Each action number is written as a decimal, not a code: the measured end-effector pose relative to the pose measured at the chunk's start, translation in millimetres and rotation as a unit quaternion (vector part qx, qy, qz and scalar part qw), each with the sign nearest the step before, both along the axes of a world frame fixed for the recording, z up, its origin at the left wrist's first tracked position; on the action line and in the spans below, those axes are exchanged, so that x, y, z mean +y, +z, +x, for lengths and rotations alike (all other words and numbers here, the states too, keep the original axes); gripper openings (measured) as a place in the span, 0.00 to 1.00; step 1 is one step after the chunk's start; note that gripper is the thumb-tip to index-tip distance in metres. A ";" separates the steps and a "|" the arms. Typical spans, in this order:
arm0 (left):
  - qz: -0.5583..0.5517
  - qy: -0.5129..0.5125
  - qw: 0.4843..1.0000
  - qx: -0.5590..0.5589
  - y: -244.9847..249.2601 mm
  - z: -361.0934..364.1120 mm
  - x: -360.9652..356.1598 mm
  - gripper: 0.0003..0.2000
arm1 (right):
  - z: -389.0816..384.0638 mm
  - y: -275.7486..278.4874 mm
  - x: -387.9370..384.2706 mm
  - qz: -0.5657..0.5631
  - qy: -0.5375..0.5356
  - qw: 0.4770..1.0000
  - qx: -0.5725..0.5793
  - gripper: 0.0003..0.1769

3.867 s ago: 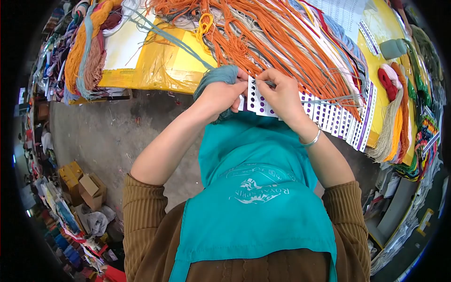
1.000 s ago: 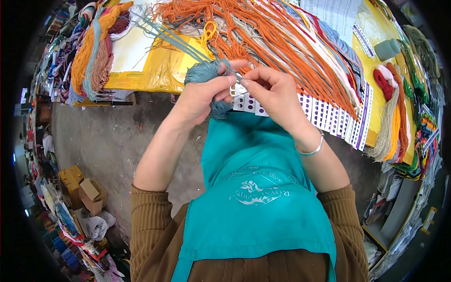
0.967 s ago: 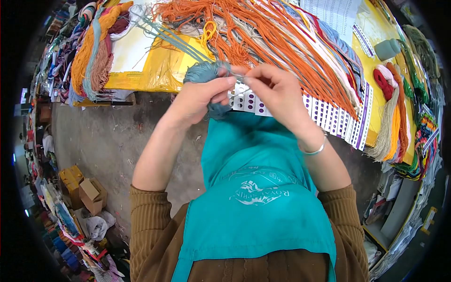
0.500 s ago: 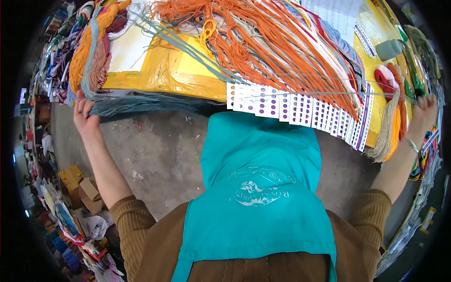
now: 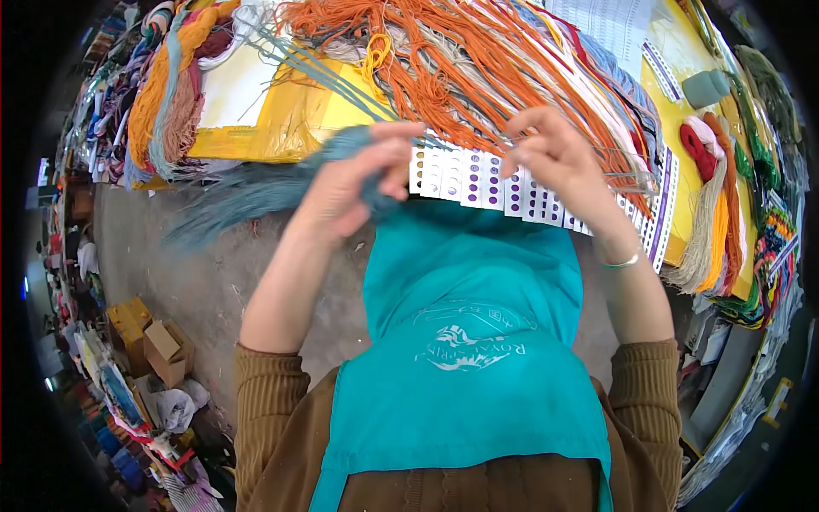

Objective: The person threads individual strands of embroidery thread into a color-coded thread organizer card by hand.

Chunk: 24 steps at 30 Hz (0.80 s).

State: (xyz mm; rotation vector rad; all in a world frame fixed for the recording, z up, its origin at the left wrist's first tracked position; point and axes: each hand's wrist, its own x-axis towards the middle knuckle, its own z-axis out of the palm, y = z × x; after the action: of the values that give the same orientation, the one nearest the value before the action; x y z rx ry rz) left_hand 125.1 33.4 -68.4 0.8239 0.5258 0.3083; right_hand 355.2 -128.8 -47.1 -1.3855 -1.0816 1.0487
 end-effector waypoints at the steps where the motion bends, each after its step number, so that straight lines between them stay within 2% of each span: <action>1: 0.007 -0.045 0.999 0.007 2.4 12.4 -10.5 0.18 | -9.8 -1.4 3.2 -0.032 0.028 0.999 0.034 0.14; 3: 0.044 -0.056 0.997 0.039 0.5 28.9 -26.3 0.17 | -23.9 -8.1 7.9 -0.039 0.045 0.997 0.054 0.15; 4: 0.046 -0.051 0.997 0.039 0.9 34.7 -31.8 0.13 | -27.4 -12.4 8.7 -0.044 0.053 0.996 0.064 0.16; 7: 0.065 -0.044 0.996 0.037 -17.1 42.5 -33.6 0.09 | -29.6 -28.9 9.0 -0.024 0.031 0.996 0.084 0.18; 11: 0.146 -0.015 0.987 0.071 -35.7 45.9 -32.6 0.08 | -30.7 -49.5 9.8 -0.031 -0.122 0.990 -0.067 0.07; 14: 0.110 0.030 0.978 0.173 -15.3 48.6 -33.2 0.12 | -17.7 -68.5 10.5 -0.052 -0.171 0.978 -0.111 0.05; 17: 0.100 -0.011 0.973 0.210 -10.9 48.4 -32.2 0.15 | -17.7 -71.9 11.2 -0.057 -0.157 0.970 -0.175 0.06; 20: 0.113 -0.051 0.966 0.226 -16.9 49.1 -29.5 0.16 | -18.5 -68.1 12.9 -0.064 -0.150 0.969 -0.184 0.06; 23: 0.170 -0.131 0.956 0.200 -25.8 54.2 -26.6 0.13 | -20.4 -70.1 14.0 -0.074 -0.155 0.965 -0.196 0.06; 24: 0.170 -0.116 0.958 0.200 -25.5 57.0 -28.3 0.12 | -21.1 -71.3 14.3 -0.069 -0.157 0.965 -0.196 0.06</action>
State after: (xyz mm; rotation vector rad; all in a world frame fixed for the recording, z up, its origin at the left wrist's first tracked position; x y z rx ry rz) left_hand 182.1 5.1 -93.9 1.2838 0.7586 0.0094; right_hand 334.2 -114.5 -118.3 -1.8612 -1.0338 0.6405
